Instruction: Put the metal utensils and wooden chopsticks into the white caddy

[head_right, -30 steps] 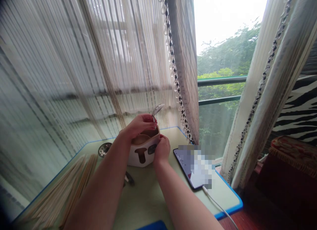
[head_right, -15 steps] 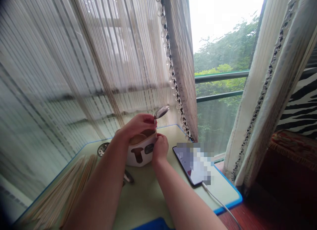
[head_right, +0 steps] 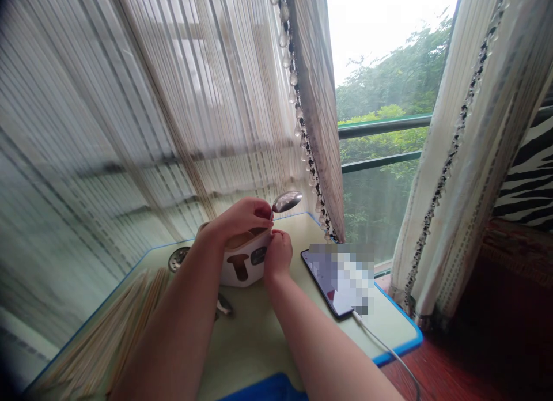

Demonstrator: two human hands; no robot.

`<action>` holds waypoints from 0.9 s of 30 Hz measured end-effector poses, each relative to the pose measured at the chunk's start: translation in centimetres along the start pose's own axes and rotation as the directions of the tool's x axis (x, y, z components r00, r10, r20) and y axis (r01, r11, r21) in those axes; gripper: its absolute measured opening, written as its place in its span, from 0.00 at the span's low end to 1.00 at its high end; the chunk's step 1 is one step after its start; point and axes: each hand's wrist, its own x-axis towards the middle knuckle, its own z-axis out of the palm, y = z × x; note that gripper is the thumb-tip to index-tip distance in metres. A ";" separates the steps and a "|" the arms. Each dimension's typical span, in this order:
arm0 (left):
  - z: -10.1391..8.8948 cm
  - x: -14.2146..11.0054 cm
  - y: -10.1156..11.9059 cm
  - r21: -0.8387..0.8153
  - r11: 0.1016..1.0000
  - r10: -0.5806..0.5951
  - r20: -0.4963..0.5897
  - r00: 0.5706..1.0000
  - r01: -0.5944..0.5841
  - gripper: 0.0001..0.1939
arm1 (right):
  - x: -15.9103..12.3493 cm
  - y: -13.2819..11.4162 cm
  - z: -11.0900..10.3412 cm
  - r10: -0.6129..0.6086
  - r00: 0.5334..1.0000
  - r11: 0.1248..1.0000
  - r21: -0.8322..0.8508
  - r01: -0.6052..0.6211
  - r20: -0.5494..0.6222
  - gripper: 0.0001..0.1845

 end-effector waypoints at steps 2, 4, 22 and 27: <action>0.1 0.0 0.0 0.038 0.999 -0.003 0.000 1.000 0.003 0.07 | 0.1 0.2 0.1 0.002 1.000 1.000 0.011 -0.003 0.012 0.17; 0.1 0.0 0.0 0.057 0.998 -0.005 0.005 1.000 0.004 0.07 | 0.2 0.4 0.3 0.017 1.000 0.999 0.031 -0.017 -0.003 0.17; -1.6 -0.8 0.2 0.082 0.992 -0.101 0.002 0.995 0.101 0.13 | 0.2 -0.5 -0.2 0.074 0.994 0.997 -0.013 -0.075 -0.077 0.17; -4.4 -2.8 0.8 0.262 0.936 -0.168 -0.250 0.954 0.233 0.12 | -2.1 -1.4 -0.9 -0.406 0.893 0.912 -0.156 0.380 -0.194 0.13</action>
